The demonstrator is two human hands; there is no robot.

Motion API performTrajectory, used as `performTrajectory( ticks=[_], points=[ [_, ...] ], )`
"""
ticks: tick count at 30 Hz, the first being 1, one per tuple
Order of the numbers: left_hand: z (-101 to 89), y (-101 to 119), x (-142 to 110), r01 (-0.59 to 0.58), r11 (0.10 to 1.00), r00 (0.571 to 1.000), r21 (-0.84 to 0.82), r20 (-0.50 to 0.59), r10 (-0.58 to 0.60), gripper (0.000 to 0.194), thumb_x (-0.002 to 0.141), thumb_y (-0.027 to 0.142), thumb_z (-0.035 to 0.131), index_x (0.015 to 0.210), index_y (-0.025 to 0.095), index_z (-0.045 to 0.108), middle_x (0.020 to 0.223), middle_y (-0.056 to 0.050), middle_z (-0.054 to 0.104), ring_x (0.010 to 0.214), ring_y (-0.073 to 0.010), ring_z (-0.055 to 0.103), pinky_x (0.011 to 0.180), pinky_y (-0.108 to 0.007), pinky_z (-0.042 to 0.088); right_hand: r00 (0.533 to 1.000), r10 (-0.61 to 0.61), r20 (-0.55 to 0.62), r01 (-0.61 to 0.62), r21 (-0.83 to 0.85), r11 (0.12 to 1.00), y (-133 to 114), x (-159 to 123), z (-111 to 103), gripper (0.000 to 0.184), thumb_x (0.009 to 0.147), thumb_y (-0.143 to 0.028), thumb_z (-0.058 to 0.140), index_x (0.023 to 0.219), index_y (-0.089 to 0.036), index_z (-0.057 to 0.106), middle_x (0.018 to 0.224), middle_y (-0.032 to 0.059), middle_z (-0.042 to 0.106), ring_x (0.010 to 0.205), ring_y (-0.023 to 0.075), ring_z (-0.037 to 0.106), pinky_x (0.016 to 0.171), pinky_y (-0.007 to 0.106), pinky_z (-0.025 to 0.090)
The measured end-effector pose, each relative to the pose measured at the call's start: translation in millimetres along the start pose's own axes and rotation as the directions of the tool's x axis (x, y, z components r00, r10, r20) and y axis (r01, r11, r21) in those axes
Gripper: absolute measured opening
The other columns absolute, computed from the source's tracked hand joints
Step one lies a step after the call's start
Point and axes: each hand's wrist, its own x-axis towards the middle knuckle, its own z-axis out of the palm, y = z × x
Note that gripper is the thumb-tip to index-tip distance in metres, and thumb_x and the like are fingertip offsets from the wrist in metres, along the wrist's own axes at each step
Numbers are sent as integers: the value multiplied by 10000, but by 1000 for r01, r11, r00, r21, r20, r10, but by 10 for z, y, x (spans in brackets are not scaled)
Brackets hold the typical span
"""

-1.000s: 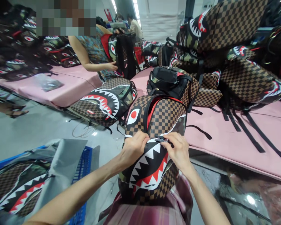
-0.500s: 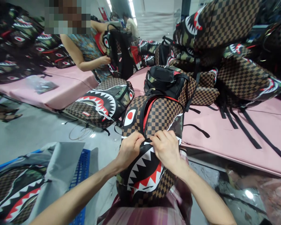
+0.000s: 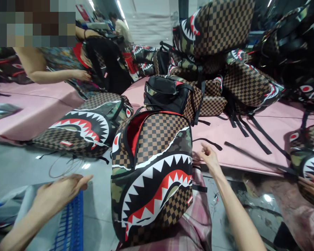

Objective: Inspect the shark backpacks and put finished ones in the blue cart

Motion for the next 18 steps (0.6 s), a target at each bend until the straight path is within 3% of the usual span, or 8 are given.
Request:
performTrajectory(
  ticks=[1,3,6,9,12,15,18],
  points=[
    [82,-44,20,14,1000,997,-9,-77,-15,408,741,540,447,556,206,592,737,-53,663,654,-207,594,643,-326,498,996,63,-68,-62,20,998,95,128,-46,457,570,-407,752,925,-147,629,713,9,586,657,147,528,588,271,415],
    [359,86,91,-21,994,978,-103,-210,-2,399,788,499,381,789,202,648,976,-76,660,886,-232,604,815,-371,479,987,113,-117,-109,40,993,215,375,31,424,559,-441,742,829,-135,626,651,6,565,616,137,504,547,259,399],
    [825,451,270,-16,983,947,-183,-319,-44,469,768,489,378,998,142,594,1104,-142,600,1065,-289,522,962,-457,380,993,113,-42,-109,75,991,223,651,449,368,584,-477,706,702,-146,598,590,-4,542,554,113,465,491,237,369],
    [1043,485,435,162,916,950,-366,-192,-245,488,771,502,366,1011,130,571,1090,-148,589,1068,-299,510,967,-479,370,994,94,59,-101,133,986,40,685,823,354,574,-461,712,662,-152,565,490,-59,431,436,63,336,403,209,275],
    [1026,292,501,320,762,920,-563,-8,-392,479,774,534,392,1026,163,560,1108,-112,578,1070,-267,519,975,-442,382,992,35,119,-58,198,978,-302,457,867,342,562,-414,735,715,-159,567,471,-100,338,391,28,204,364,189,167],
    [1029,307,556,228,749,951,-622,-24,-309,437,785,513,432,1068,200,546,1200,-81,518,1148,-237,464,1030,-398,332,978,-118,170,70,265,962,-661,187,723,313,618,-385,725,798,-163,597,509,-85,404,387,28,256,365,175,205],
    [1147,567,682,108,765,983,-635,-45,-176,383,806,477,427,1029,190,546,1117,-78,526,1066,-210,504,975,-372,384,975,-190,118,163,209,964,-782,138,571,313,666,-392,697,860,-156,630,615,-34,556,464,67,442,442,193,361]
  ],
)
